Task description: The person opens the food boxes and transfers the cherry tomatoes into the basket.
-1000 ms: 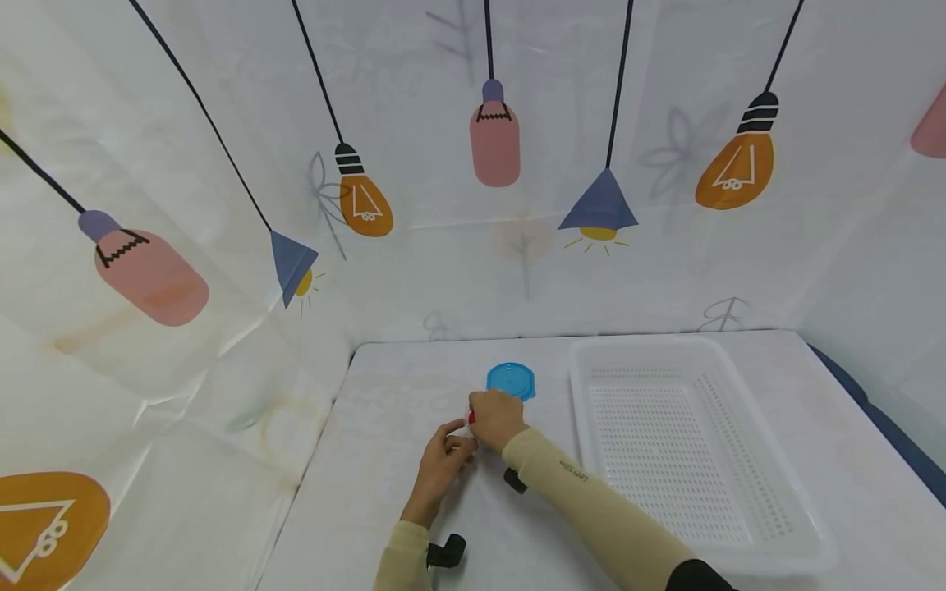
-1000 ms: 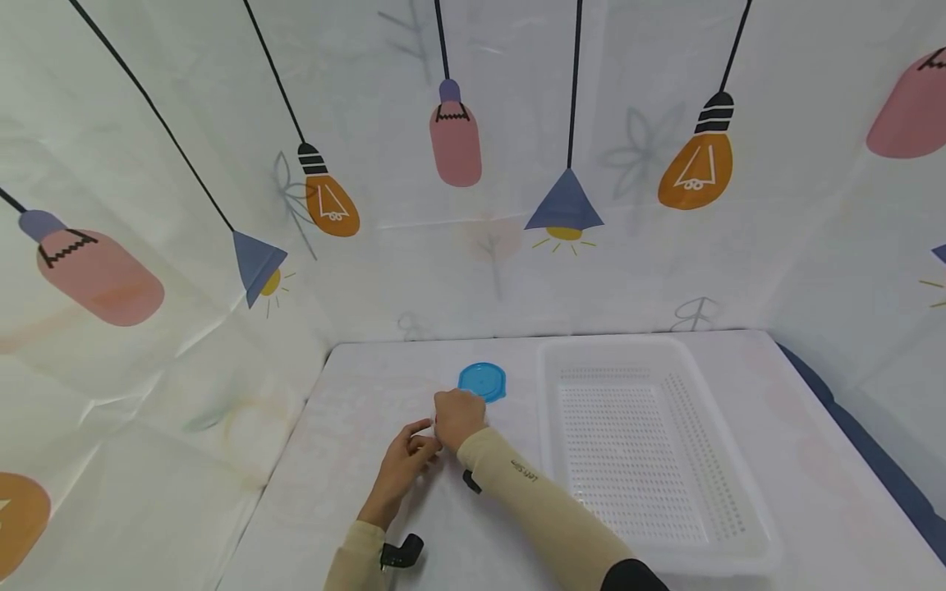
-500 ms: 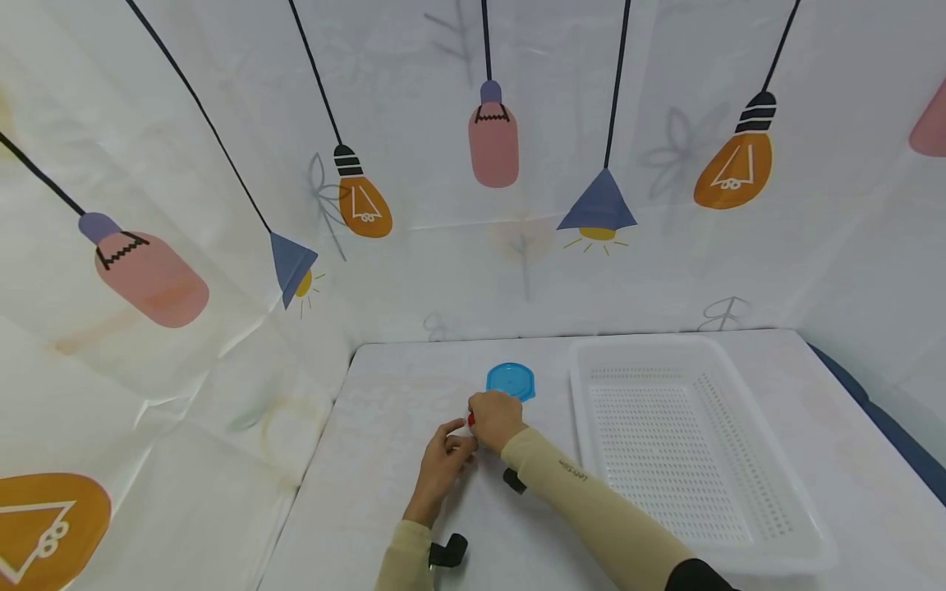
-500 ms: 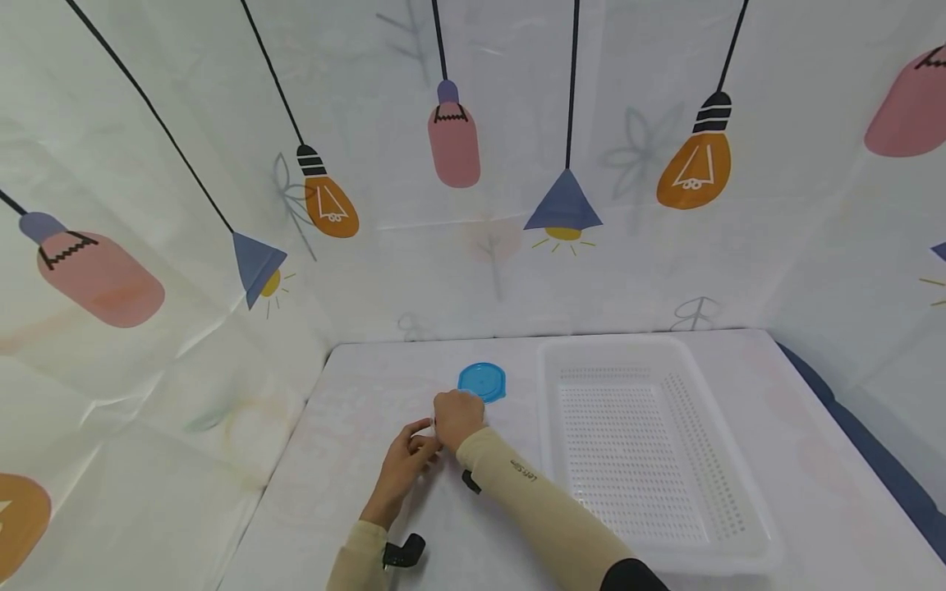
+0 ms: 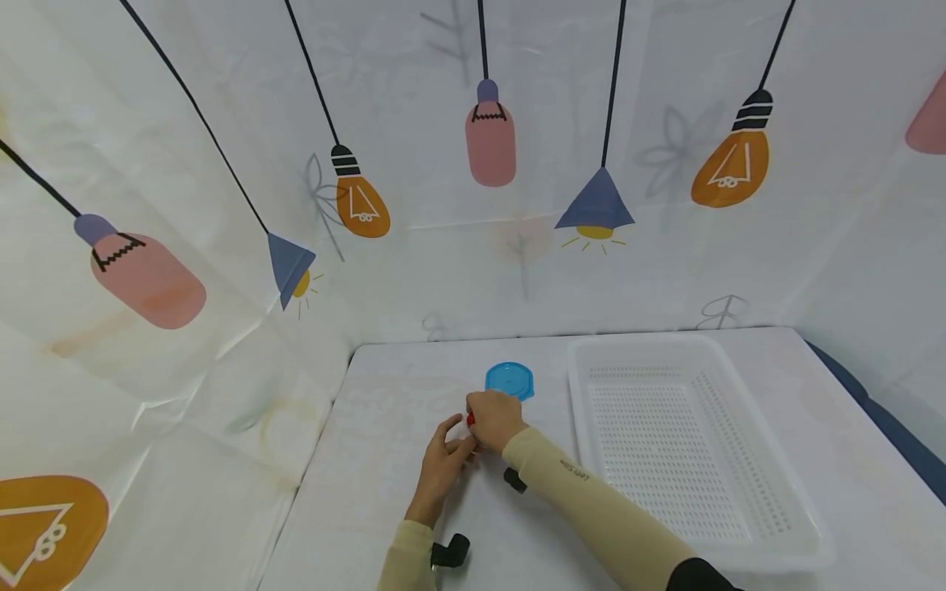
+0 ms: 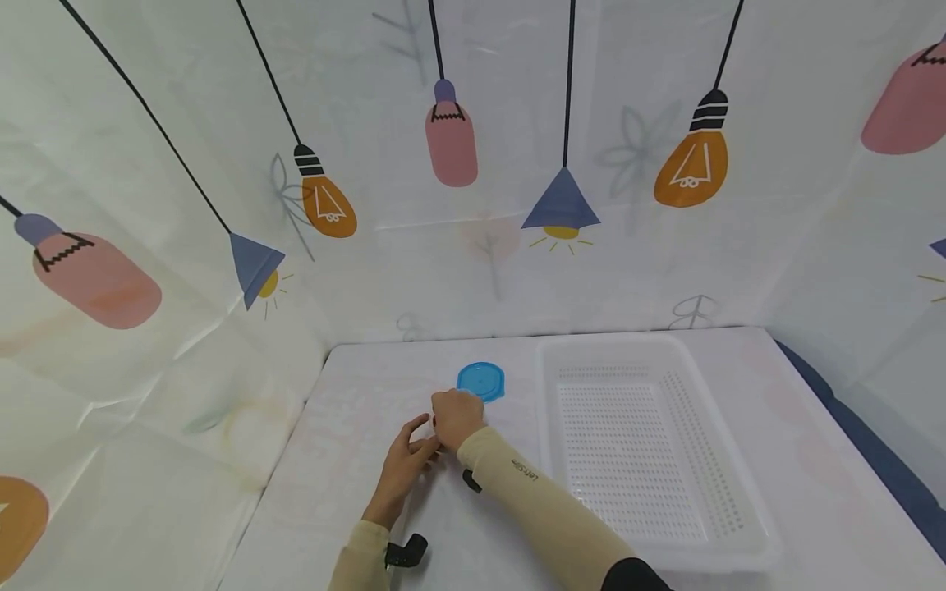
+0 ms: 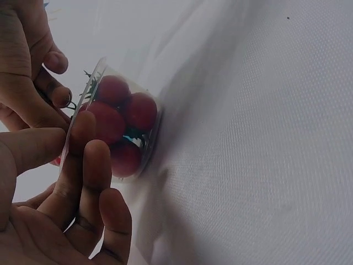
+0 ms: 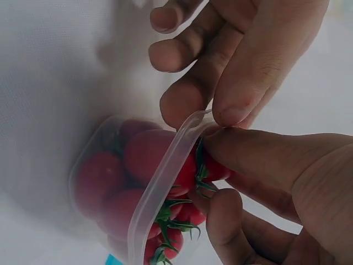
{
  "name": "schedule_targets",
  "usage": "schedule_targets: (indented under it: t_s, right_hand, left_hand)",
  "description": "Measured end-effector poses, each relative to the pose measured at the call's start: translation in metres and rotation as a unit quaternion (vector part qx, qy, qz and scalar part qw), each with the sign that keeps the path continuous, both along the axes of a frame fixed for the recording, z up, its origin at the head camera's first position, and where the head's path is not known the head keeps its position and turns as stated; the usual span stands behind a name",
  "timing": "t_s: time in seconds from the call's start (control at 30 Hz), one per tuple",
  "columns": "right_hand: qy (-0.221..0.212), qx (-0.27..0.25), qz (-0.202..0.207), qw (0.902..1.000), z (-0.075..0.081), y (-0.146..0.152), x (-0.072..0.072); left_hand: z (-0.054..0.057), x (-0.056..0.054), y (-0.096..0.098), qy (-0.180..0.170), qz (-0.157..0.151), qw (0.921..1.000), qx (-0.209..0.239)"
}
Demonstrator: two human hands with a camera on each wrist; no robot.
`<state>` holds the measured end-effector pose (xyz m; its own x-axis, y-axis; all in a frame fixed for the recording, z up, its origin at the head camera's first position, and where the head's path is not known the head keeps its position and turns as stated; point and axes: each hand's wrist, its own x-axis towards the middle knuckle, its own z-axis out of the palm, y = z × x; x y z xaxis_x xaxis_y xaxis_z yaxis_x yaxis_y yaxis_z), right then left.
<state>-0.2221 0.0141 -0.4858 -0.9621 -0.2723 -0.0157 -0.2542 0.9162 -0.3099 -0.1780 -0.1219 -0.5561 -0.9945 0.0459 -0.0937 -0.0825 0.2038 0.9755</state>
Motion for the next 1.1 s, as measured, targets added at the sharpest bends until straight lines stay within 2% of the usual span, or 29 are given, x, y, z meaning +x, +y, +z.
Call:
schedule_targets:
  t_s: [0.33, 0.43, 0.6, 0.67, 0.73, 0.93, 1.1]
  right_hand:
    - [-0.001, -0.041, 0.009, 0.9991, -0.003, 0.005, 0.0]
    - [-0.001, -0.06, 0.012, 0.9981, -0.002, 0.008, 0.0]
    - [0.003, -0.077, 0.016, 0.9969, 0.0, 0.012, -0.001]
    - [0.002, -0.082, 0.015, 0.9966, 0.0, 0.013, -0.002]
    - [0.004, -0.082, 0.016, 0.9965, -0.001, 0.014, -0.003]
    - [0.013, -0.088, 0.019, 0.9959, 0.0, 0.018, -0.005]
    - [0.014, -0.096, 0.021, 0.9951, 0.007, 0.021, -0.003]
  left_hand:
    - [0.0, 0.0, 0.0, -0.011, -0.001, 0.9999, 0.004]
    - [0.009, 0.002, 0.001, -0.016, -0.006, 0.9998, 0.01]
    - [0.032, 0.011, 0.003, -0.021, -0.02, 0.9996, 0.004]
    - [0.034, 0.012, 0.003, -0.021, -0.022, 0.9995, 0.003]
    - [0.029, 0.01, 0.003, -0.022, -0.02, 0.9995, 0.008]
    - [0.003, 0.003, 0.001, -0.013, -0.01, 0.9997, 0.015]
    - [0.0, 0.002, 0.001, -0.004, -0.011, 0.9998, 0.017]
